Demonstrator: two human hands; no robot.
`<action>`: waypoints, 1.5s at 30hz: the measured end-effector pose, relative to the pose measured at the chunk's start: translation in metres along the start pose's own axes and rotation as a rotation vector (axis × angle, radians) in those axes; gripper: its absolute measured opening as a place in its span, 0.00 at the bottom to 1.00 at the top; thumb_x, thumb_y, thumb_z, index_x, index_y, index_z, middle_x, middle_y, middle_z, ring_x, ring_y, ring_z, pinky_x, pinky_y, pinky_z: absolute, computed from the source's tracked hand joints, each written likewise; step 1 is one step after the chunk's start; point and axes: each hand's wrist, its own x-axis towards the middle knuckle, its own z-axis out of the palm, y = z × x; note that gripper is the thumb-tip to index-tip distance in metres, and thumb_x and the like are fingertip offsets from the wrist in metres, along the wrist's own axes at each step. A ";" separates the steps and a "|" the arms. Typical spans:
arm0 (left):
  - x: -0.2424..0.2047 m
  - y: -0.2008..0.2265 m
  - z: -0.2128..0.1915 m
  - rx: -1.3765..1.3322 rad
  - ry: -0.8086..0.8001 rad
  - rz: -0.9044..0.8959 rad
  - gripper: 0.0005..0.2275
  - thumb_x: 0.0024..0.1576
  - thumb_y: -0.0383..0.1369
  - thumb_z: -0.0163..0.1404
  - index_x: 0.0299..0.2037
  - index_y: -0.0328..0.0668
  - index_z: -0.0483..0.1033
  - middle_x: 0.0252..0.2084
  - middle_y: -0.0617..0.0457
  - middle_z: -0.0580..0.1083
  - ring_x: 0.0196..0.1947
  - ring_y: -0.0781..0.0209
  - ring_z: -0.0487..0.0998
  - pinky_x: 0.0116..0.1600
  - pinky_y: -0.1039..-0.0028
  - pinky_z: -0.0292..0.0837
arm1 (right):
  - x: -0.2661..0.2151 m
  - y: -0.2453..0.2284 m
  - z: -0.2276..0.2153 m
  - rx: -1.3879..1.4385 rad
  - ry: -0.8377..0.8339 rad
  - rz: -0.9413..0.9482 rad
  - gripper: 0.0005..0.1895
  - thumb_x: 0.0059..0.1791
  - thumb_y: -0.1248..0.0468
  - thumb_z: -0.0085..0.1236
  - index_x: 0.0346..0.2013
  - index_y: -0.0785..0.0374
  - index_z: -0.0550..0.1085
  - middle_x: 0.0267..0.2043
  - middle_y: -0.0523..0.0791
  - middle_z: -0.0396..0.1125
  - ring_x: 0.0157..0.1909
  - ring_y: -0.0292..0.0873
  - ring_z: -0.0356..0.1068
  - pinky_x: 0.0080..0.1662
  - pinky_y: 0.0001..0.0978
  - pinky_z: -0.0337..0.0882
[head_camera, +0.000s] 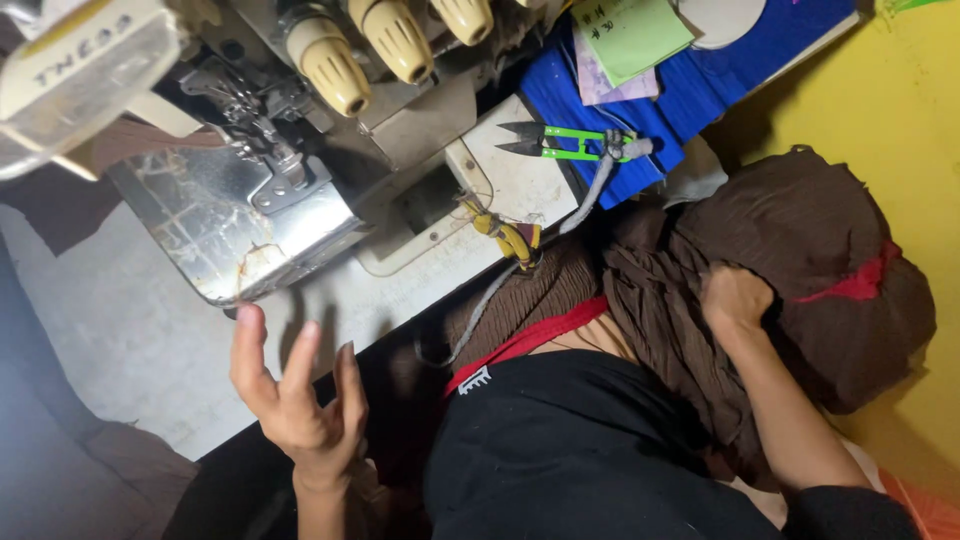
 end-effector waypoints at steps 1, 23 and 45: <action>0.000 0.001 -0.001 0.005 0.007 0.001 0.15 0.51 0.17 0.49 0.47 0.31 0.61 0.55 0.30 0.53 0.58 0.37 0.55 0.61 0.54 0.57 | -0.002 0.006 -0.002 0.002 0.007 -0.005 0.17 0.49 0.54 0.37 0.27 0.57 0.73 0.30 0.48 0.69 0.31 0.50 0.70 0.27 0.36 0.67; 0.041 0.010 -0.096 -0.811 -0.863 0.046 0.11 0.55 0.38 0.38 0.28 0.39 0.64 0.22 0.51 0.63 0.23 0.57 0.65 0.30 0.73 0.59 | -0.181 -0.125 -0.282 0.731 -0.410 -1.723 0.09 0.41 0.57 0.53 0.21 0.59 0.73 0.20 0.36 0.70 0.21 0.29 0.69 0.25 0.20 0.65; 0.051 -0.006 -0.068 0.011 0.124 0.119 0.04 0.53 0.31 0.43 0.28 0.46 0.70 0.40 0.50 0.69 0.42 0.52 0.68 0.45 0.62 0.58 | -0.197 -0.246 -0.290 1.802 -0.318 -1.046 0.08 0.40 0.73 0.49 0.34 0.69 0.70 0.32 0.47 0.67 0.36 0.34 0.65 0.42 0.18 0.62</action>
